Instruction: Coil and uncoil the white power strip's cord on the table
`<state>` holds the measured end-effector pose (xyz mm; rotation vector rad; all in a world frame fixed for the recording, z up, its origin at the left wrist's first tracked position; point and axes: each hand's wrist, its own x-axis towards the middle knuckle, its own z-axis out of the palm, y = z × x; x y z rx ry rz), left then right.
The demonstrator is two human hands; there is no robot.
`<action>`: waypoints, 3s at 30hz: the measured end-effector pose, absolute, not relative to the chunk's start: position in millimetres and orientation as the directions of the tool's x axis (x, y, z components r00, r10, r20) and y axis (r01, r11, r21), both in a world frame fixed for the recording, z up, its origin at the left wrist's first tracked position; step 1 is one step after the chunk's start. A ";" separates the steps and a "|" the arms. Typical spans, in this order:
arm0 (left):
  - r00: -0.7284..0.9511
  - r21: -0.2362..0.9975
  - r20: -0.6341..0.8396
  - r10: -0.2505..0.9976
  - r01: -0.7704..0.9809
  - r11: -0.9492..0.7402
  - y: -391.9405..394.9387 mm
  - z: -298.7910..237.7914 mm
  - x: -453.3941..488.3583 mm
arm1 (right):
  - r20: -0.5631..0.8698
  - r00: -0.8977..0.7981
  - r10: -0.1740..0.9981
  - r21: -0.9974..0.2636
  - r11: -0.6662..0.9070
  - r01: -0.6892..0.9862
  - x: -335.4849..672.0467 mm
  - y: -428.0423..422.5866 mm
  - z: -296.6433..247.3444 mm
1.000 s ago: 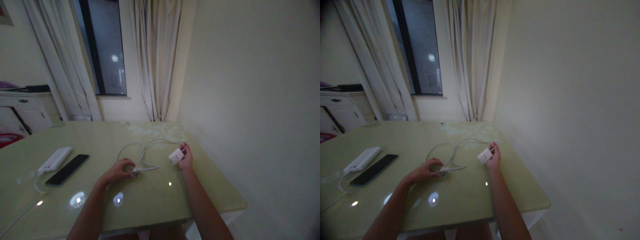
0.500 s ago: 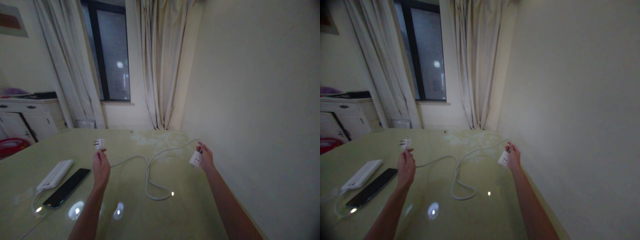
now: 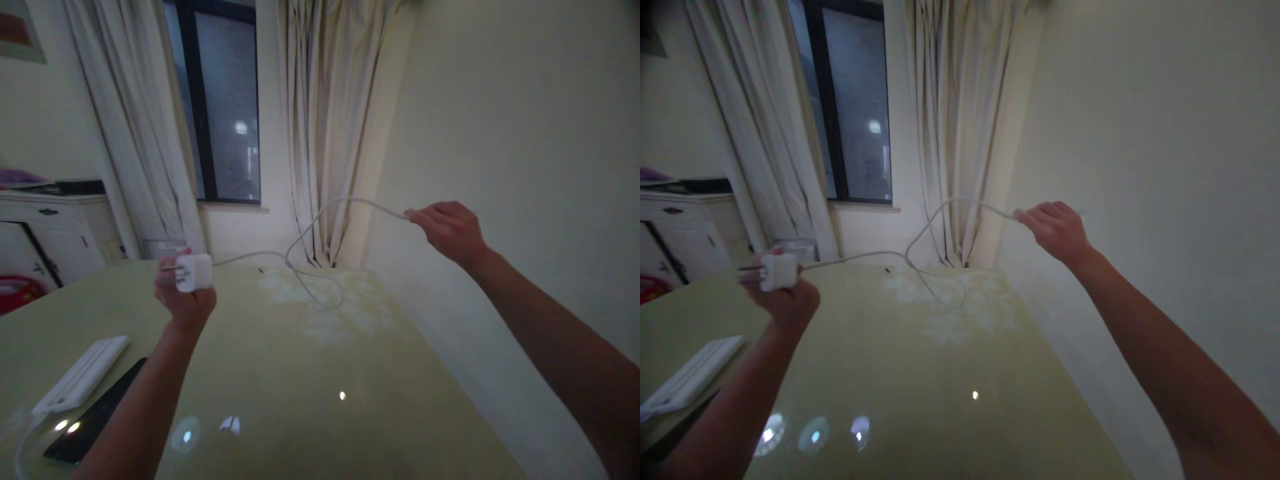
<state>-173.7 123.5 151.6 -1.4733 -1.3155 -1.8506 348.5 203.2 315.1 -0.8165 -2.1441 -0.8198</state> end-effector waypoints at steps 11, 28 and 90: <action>-0.403 0.796 0.524 0.750 0.545 -0.263 25.9 27.3 -75.2 | 0.328 -0.895 0.303 0.379 0.825 0.418 333.7 70.0 114.5; -0.015 0.514 -0.026 1.000 0.857 0.026 -62.0 -8.0 -39.2 | -0.304 -0.857 0.417 0.272 0.900 0.341 216.8 4.9 35.5; -0.183 0.156 0.053 0.982 0.972 0.173 169.2 -36.7 -69.3 | 0.291 0.533 0.795 -0.747 0.537 -0.393 381.2 -8.8 205.5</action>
